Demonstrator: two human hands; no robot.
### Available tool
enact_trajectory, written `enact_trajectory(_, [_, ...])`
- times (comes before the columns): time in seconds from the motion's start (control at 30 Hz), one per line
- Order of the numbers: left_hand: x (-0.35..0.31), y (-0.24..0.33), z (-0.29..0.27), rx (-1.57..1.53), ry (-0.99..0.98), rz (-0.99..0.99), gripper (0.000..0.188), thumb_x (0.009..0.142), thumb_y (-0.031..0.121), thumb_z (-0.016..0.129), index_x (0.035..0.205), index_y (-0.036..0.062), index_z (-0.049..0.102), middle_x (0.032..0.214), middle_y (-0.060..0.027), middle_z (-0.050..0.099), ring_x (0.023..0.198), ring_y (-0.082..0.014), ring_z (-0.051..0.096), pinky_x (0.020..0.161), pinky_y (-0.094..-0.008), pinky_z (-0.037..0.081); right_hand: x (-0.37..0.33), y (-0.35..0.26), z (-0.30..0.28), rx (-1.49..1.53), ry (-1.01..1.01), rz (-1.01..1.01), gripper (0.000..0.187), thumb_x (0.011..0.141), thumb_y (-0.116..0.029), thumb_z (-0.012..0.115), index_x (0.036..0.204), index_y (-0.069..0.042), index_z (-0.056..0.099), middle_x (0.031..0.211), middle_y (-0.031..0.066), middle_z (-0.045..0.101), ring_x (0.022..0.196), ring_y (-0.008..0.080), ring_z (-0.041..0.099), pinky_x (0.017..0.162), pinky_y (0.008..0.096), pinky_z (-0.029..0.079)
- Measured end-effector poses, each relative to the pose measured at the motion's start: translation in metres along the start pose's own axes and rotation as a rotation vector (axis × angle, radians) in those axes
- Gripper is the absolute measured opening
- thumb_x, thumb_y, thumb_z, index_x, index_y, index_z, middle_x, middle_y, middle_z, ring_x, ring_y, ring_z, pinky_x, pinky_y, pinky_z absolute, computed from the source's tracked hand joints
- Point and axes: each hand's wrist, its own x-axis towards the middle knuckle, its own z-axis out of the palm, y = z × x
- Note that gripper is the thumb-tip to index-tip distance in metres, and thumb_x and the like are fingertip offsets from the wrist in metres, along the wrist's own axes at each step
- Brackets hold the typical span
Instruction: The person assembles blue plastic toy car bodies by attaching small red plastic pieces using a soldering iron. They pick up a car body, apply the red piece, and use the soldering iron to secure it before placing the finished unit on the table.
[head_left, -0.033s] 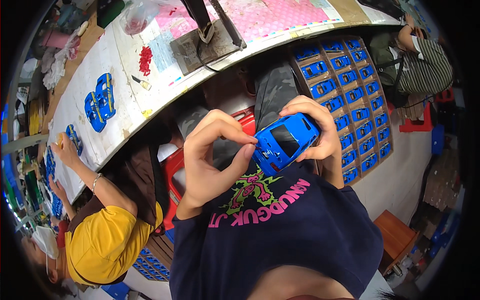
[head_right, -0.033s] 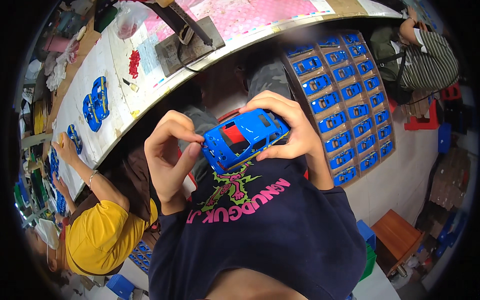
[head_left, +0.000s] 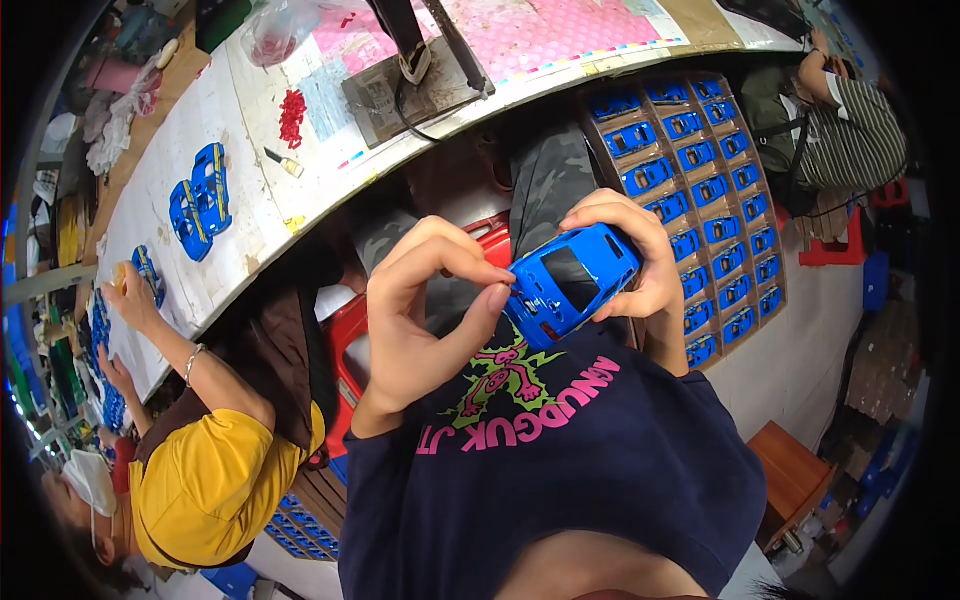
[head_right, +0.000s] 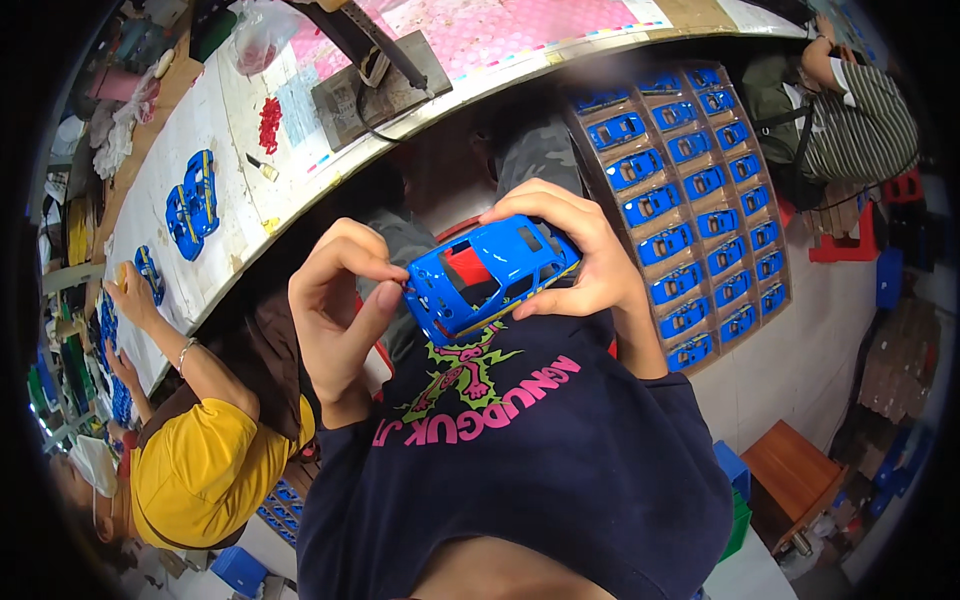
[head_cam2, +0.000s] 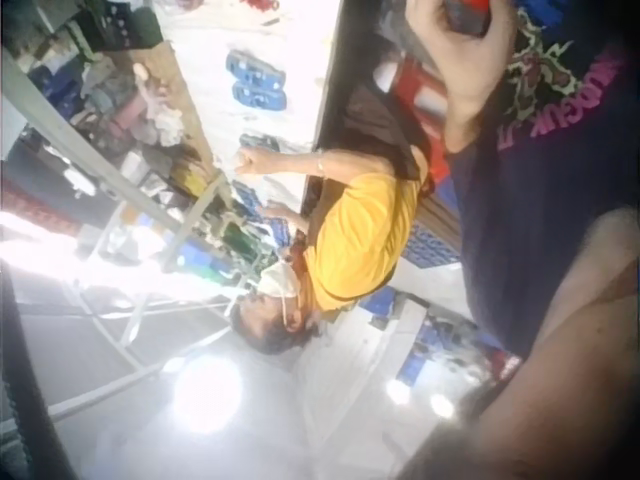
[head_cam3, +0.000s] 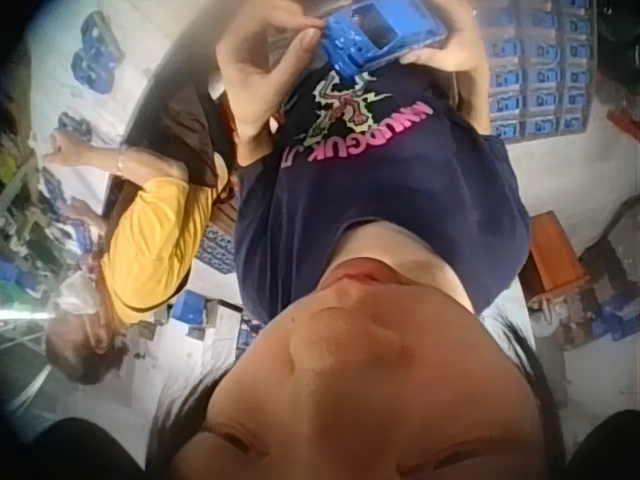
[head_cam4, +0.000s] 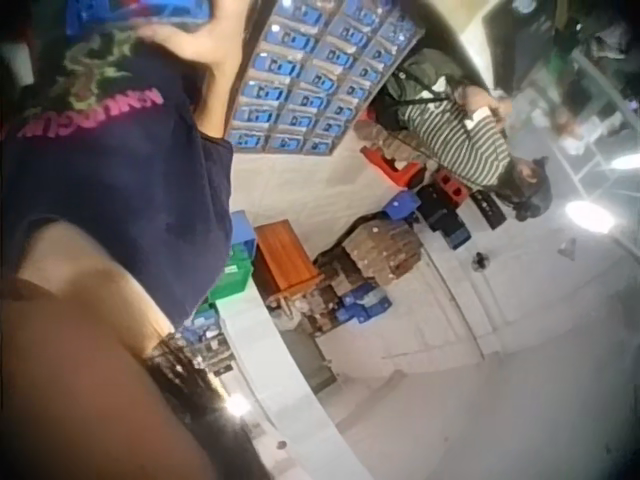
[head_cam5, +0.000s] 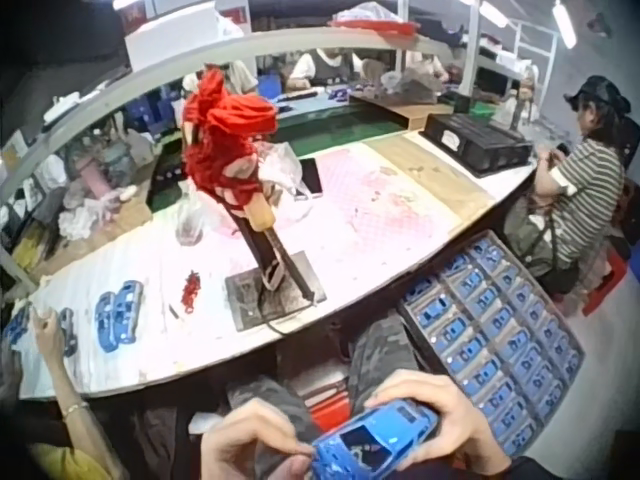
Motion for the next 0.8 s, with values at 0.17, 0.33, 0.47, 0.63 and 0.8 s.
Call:
enact_trajectory(0.17, [0.003,0.008,-0.007,0.085,-0.016,-0.072,0.011,0.063,-0.004,0.065,0.072,0.0013,0.063,0.069,-0.005,0.055,0.067,-0.0124,0.051,0.063,-0.0224,0.038,0.002,-0.002,-0.002,-0.053,-0.009,-0.006,0.064,0.051,-0.033,0.076,0.1,0.002,0.054,0.095,0.013,0.057,0.086,0.0257,0.055,0.076,0.0332,0.042])
enact_trajectory(0.33, [0.008,0.011,-0.01,0.125,-0.027,-0.104,0.012,0.062,-0.003,0.066,0.073,0.0021,0.064,0.069,-0.0042,0.056,0.066,-0.0123,0.051,0.061,-0.0229,0.038,0.002,-0.008,-0.004,-0.086,0.002,-0.016,0.064,0.051,-0.034,0.076,0.099,0.002,0.054,0.096,0.0136,0.057,0.086,0.0261,0.055,0.076,0.0336,0.042])
enact_trajectory(0.47, [0.006,0.013,-0.006,0.105,-0.034,-0.107,0.011,0.063,-0.002,0.066,0.073,0.0024,0.064,0.069,-0.0037,0.056,0.066,-0.0117,0.051,0.061,-0.0225,0.038,0.0,-0.008,-0.004,-0.093,0.0,-0.032,0.064,0.051,-0.035,0.076,0.099,0.002,0.054,0.096,0.0137,0.057,0.086,0.0264,0.055,0.076,0.0338,0.042])
enact_trajectory(0.63, [0.003,0.006,-0.008,0.013,-0.064,-0.128,0.012,0.065,-0.001,0.065,0.076,0.0036,0.062,0.073,-0.0024,0.055,0.069,-0.0098,0.048,0.061,-0.0209,0.033,0.001,-0.012,-0.002,-0.102,-0.001,-0.021,0.065,0.051,-0.035,0.076,0.099,0.003,0.054,0.096,0.0139,0.057,0.086,0.0266,0.054,0.077,0.0339,0.042])
enact_trajectory(0.8, [0.0,0.0,-0.008,-0.213,-0.085,-0.195,0.011,0.067,0.0,0.064,0.076,0.0034,0.059,0.076,-0.0021,0.052,0.072,-0.0093,0.046,0.062,-0.0207,0.031,0.001,-0.011,0.0,-0.111,-0.008,-0.024,0.065,0.05,-0.034,0.075,0.099,0.003,0.054,0.096,0.014,0.057,0.086,0.0264,0.054,0.077,0.0338,0.042])
